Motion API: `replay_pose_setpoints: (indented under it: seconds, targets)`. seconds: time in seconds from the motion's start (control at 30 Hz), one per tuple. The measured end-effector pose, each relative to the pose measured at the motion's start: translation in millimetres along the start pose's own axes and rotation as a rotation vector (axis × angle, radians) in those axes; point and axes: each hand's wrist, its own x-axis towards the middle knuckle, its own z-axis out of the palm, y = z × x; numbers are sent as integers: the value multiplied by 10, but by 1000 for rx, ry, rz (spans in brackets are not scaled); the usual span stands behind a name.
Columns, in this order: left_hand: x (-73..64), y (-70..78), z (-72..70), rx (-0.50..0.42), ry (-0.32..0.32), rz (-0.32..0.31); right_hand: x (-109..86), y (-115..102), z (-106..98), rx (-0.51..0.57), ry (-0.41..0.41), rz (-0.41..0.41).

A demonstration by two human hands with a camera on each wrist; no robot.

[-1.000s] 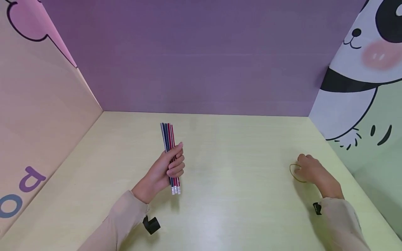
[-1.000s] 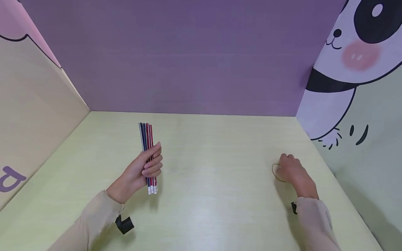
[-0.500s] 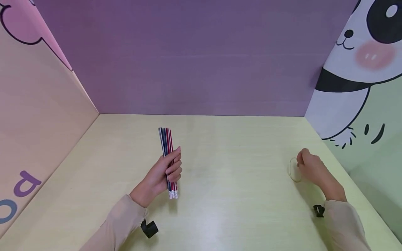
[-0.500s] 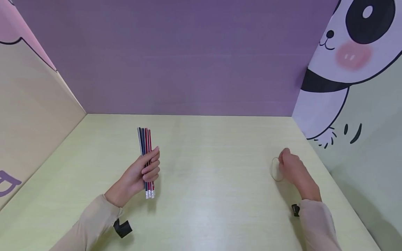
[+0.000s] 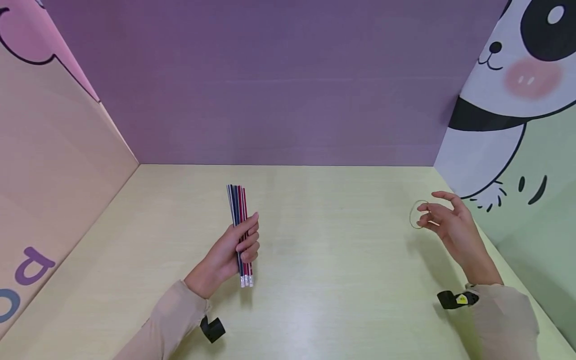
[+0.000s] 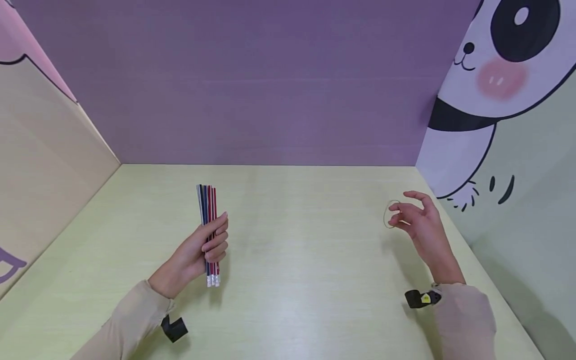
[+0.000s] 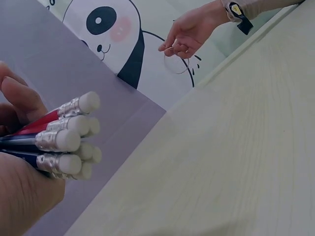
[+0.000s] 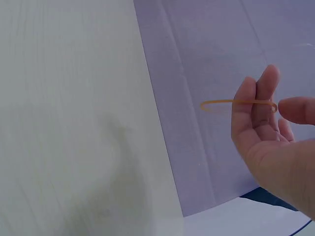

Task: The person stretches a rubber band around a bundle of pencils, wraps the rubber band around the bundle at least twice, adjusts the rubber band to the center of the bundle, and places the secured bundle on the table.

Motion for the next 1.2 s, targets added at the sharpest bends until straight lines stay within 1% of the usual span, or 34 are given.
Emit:
replay_pose_setpoints:
  seconds: [0.1,0.17,0.3,0.4,0.5,0.57,0.7,0.77,0.87,0.93,0.97,1.03,1.13,1.2]
  targets:
    - [0,-3,-9,6,5,-6,-7,-2,5,101,-21,-14]
    - [2,-5,-14,9,8,-9,-10,-2,6,121,-31,-26]
    - [3,-9,-16,17,9,-11,17,8,4,92,-36,-19]
    - [5,-8,-14,29,7,-12,24,3,19,50,-31,18]
    - [12,-4,-6,46,5,-12,26,11,26,-37,-25,46]
    - [16,2,0,55,3,-12,33,34,16,-97,-40,52]
    - [14,10,7,64,2,-12,53,107,0,-233,-135,30]
    - [15,9,4,71,2,-11,57,134,9,-357,-167,32]
    - [20,-1,-3,86,10,-8,59,158,38,-589,-192,62]
    - [28,-13,-1,105,20,-5,58,164,65,-698,-207,86]
    - [33,-21,4,118,26,-5,56,165,79,-732,-220,93]
    - [43,-39,23,155,32,-12,54,170,110,-751,-249,106]
    - [49,-70,67,244,21,-26,56,181,164,-771,-286,109]
    - [42,-90,106,305,2,-34,66,186,205,-784,-304,101]
